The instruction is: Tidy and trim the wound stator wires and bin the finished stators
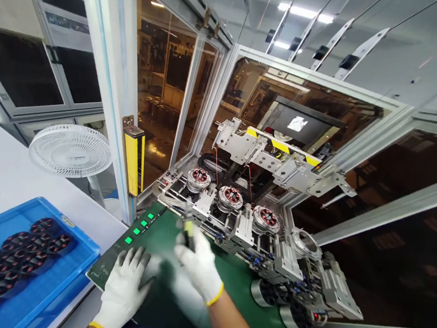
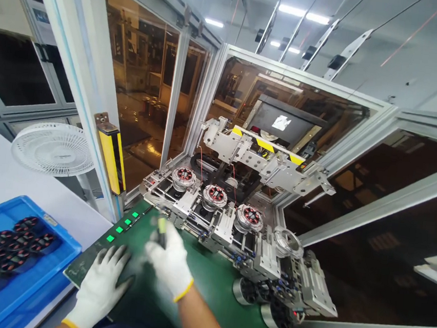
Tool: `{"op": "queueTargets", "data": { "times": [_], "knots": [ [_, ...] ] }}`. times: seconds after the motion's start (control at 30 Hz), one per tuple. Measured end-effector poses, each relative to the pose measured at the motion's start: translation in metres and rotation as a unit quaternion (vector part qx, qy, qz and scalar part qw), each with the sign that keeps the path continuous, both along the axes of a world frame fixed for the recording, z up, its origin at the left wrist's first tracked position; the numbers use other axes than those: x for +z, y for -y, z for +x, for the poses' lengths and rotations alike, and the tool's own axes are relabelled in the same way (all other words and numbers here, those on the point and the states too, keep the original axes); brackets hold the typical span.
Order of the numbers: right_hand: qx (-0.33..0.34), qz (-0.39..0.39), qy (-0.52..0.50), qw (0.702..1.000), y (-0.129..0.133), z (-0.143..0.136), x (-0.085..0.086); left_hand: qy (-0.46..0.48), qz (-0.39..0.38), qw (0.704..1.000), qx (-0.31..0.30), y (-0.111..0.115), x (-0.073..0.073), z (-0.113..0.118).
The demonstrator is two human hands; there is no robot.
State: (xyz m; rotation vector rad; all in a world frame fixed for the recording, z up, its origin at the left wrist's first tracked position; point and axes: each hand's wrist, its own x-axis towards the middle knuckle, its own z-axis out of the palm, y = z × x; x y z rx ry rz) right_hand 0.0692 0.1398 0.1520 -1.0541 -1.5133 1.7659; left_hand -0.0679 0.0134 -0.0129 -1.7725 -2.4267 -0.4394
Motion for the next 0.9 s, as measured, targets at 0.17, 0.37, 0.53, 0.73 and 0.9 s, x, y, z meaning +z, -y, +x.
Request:
{"op": "queueTargets", "data": {
  "times": [0.17, 0.37, 0.53, 0.73, 0.9],
  "knots": [
    [-0.122, -0.047, -0.07, 0.989, -0.058, 0.031, -0.021, 0.008, 0.01, 1.0, -0.008, -0.001, -0.001, -0.001],
    [-0.167, -0.102, -0.112, 0.974, -0.076, 0.027, -0.042, -0.006, 0.002, 1.0, -0.01, -0.001, -0.004, -0.001],
    [-0.177, -0.115, -0.114, 0.971, -0.083, 0.026, -0.044, -0.004, -0.002, 1.0, -0.009, -0.002, -0.004, -0.001],
    [-0.18, -0.131, -0.119, 0.968, -0.085, 0.028, -0.046, -0.01, 0.007, 1.0, -0.017, -0.001, -0.003, -0.003],
    [-0.19, -0.114, -0.115, 0.968, -0.093, 0.025, -0.053, -0.019, 0.013, 1.0, -0.017, -0.001, -0.004, -0.003]
  ]
}}
